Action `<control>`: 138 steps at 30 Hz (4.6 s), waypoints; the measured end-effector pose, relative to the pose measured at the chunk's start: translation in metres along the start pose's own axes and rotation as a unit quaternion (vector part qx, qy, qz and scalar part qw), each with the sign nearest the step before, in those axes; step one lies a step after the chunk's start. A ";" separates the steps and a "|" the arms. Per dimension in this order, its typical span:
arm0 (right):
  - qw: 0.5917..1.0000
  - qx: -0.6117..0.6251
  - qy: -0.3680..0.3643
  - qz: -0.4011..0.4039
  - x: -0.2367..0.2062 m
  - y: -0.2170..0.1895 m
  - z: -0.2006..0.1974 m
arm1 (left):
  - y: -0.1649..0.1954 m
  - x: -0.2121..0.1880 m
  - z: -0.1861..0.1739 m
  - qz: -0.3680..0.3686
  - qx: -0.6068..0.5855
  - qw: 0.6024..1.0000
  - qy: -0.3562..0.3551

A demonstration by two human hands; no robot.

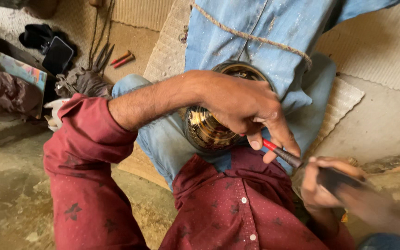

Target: The person sits on the floor with a brass vessel on their lap, holds a red-handled punch against the vessel's rim, and repeatedly strikes the punch with a hammer, repositioning the punch around the rim to work the brass surface.

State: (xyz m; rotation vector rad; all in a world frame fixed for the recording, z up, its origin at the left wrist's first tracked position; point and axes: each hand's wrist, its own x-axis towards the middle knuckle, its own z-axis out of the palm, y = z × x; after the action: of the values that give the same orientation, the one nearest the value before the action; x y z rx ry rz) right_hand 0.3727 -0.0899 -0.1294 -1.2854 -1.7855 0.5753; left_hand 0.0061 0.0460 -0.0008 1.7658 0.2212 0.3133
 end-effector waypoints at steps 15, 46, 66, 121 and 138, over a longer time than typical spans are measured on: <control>0.994 0.022 -0.055 0.093 0.007 -0.002 0.012 | -0.013 -0.016 0.009 -0.075 -0.139 0.961 0.227; 0.947 0.144 -0.249 0.144 0.101 -0.011 -0.003 | -0.011 -0.022 0.027 -0.135 -0.070 0.942 0.301; 0.956 0.041 -0.287 0.039 0.154 -0.030 -0.022 | 0.015 -0.028 0.058 -0.071 -0.006 0.892 0.446; 0.987 -0.113 -0.106 -0.031 0.020 0.011 -0.002 | -0.036 -0.018 -0.003 -0.010 -0.292 0.954 0.068; 0.982 -0.011 -0.187 -0.023 0.063 -0.006 -0.017 | -0.039 -0.016 -0.004 0.028 -0.304 0.952 0.023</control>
State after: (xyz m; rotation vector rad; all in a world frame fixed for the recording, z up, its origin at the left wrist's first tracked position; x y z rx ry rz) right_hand 0.3758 -0.0359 -0.0928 -1.2052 -2.1258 0.8146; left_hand -0.0096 0.0532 -0.0395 1.1564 0.0911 0.4140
